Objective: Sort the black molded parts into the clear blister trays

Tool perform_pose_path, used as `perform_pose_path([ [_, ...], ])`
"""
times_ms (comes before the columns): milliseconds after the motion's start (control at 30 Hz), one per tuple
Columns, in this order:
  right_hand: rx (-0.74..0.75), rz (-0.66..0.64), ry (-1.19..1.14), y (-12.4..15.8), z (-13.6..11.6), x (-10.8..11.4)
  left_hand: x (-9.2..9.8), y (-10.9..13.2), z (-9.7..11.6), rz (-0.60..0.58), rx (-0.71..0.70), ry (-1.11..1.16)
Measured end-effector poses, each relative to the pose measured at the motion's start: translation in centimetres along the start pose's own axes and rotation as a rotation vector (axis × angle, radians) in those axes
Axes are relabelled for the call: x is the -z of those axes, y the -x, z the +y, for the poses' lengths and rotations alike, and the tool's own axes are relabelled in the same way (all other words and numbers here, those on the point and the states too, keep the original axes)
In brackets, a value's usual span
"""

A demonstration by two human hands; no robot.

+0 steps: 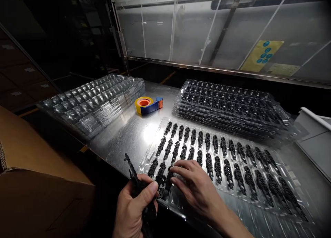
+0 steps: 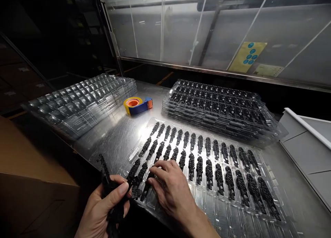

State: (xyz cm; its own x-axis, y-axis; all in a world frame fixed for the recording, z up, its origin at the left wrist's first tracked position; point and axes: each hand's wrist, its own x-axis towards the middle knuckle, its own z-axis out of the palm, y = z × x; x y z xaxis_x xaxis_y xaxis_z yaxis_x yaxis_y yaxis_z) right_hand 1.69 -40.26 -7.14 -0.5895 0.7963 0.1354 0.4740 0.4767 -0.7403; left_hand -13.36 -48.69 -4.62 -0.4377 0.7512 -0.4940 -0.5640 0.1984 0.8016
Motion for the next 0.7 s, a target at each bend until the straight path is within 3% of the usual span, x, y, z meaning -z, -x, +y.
perform_pose_path([
  [100,-0.121,-0.054,-0.364,1.4,-1.3,0.7,-0.5,0.5,-1.0,-0.041,0.032,-0.063],
  [200,-0.166,-0.043,-0.534,2.1,-2.2,1.1,-0.8,0.7,-2.2,-0.087,0.084,-0.093],
  [367,-0.318,0.313,-0.430,2.4,-0.7,2.2,-0.7,0.6,-2.5,-0.143,0.202,0.032],
  [467,-0.347,0.358,-0.311,2.6,0.4,3.4,-0.4,0.5,-1.8,-0.130,0.216,0.058],
  [533,-0.355,0.267,-0.305,2.5,0.7,4.0,-0.1,0.6,-1.4,-0.097,0.175,0.040],
  [600,-0.354,0.070,-0.330,2.1,0.6,4.3,0.3,0.7,-1.1,-0.078,0.133,0.011],
  [700,-0.364,-0.109,-0.299,0.9,0.4,3.7,0.8,0.9,-0.9,-0.089,0.095,0.003],
])
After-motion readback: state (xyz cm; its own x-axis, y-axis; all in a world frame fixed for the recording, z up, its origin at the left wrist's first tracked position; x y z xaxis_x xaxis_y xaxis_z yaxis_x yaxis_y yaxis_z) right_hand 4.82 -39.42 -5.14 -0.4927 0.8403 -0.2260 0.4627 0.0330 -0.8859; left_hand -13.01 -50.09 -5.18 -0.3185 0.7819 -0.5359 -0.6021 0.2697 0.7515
